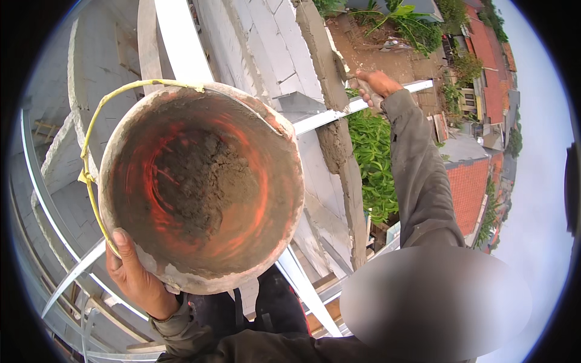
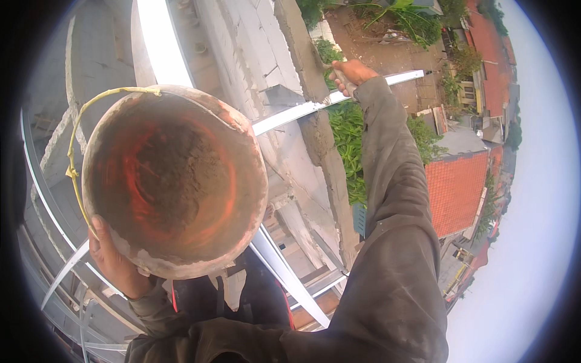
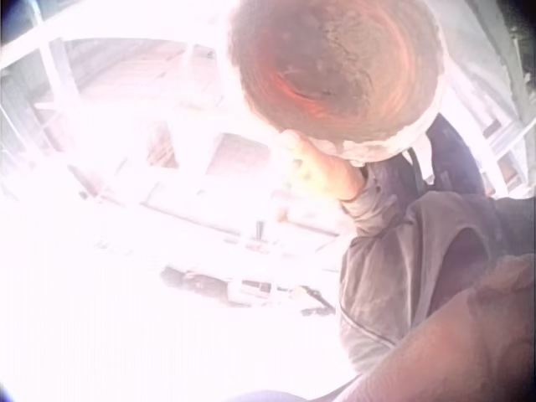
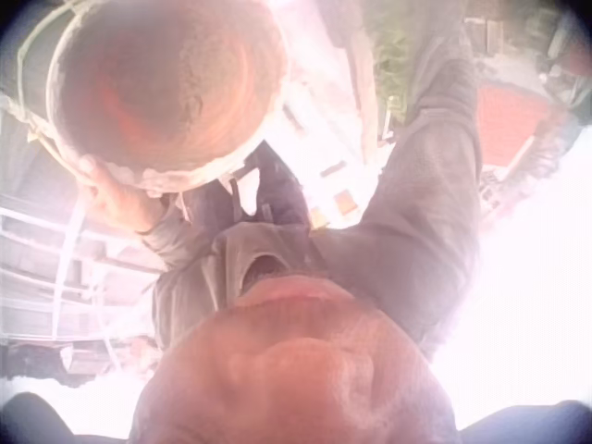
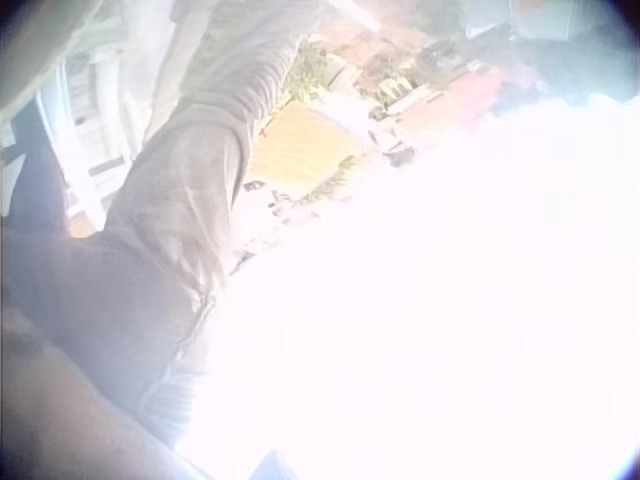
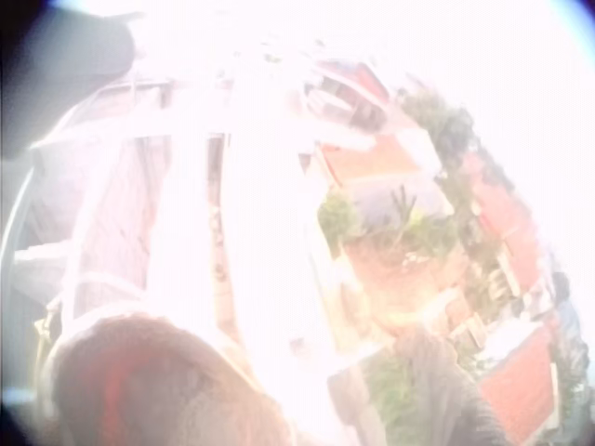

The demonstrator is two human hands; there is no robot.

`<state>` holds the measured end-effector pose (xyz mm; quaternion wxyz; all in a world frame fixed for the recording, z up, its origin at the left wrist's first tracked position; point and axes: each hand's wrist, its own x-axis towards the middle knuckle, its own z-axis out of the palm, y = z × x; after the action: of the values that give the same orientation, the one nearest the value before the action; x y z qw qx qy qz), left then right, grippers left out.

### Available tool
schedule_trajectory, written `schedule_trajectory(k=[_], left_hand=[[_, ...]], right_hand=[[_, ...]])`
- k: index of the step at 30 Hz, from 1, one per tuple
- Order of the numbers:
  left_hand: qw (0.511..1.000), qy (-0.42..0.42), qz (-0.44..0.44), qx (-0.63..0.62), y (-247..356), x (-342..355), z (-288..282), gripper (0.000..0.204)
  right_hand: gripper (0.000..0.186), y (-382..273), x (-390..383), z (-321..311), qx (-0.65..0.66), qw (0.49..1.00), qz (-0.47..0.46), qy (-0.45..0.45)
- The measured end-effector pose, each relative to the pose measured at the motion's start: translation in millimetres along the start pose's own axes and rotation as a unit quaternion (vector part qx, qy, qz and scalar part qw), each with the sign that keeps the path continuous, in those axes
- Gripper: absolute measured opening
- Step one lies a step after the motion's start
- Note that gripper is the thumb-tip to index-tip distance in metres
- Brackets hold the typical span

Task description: The person scoops cement from a bucket using a trowel and applies it to a concrete wall edge. The person repeatedly smooths the cement along the wall while holding the bucket in the other hand.

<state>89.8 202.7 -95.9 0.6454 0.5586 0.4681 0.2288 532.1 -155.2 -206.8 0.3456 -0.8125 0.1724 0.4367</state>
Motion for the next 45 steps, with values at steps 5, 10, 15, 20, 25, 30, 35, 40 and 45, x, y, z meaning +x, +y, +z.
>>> schedule_trajectory(k=[5,10,15,20,25,30,35,40,45], left_hand=[[1.000,0.019,0.011,0.012,4.0,1.5,0.8,0.043],[1.000,-0.006,-0.011,0.003,4.8,6.3,-0.4,0.044],[0.999,-0.032,0.000,0.022,9.3,5.8,4.7,0.045],[0.998,-0.037,0.022,0.039,12.6,4.9,1.7,0.046],[0.995,-0.072,0.037,0.050,11.4,-1.6,10.9,0.047],[0.998,-0.050,0.011,0.028,16.8,-9.8,0.8,0.050],[0.990,-0.118,-0.057,0.061,10.0,0.1,-22.0,0.053],[0.981,-0.129,-0.053,0.138,5.0,2.9,-27.9,0.045],[0.979,-0.122,-0.074,0.143,13.5,18.6,-41.2,0.048]], right_hand=[[0.046,107.8,-111.1,29.8,-0.047,0.997,0.017,0.058],[0.045,121.7,-89.2,59.3,-0.025,0.952,-0.219,0.212],[0.043,120.0,-14.4,111.6,-0.206,0.873,-0.231,0.378],[0.042,205.5,-93.4,161.1,-0.173,0.906,-0.123,0.367],[0.041,194.1,-92.5,161.7,-0.050,0.902,-0.104,0.415],[0.042,209.3,-175.8,222.7,0.032,0.940,-0.187,0.283],[0.045,342.3,-317.9,287.0,0.164,0.915,-0.128,0.344],[0.041,431.0,-414.3,312.0,0.258,0.938,0.049,0.228],[0.043,474.8,-430.0,337.0,0.238,0.916,0.033,0.321]])
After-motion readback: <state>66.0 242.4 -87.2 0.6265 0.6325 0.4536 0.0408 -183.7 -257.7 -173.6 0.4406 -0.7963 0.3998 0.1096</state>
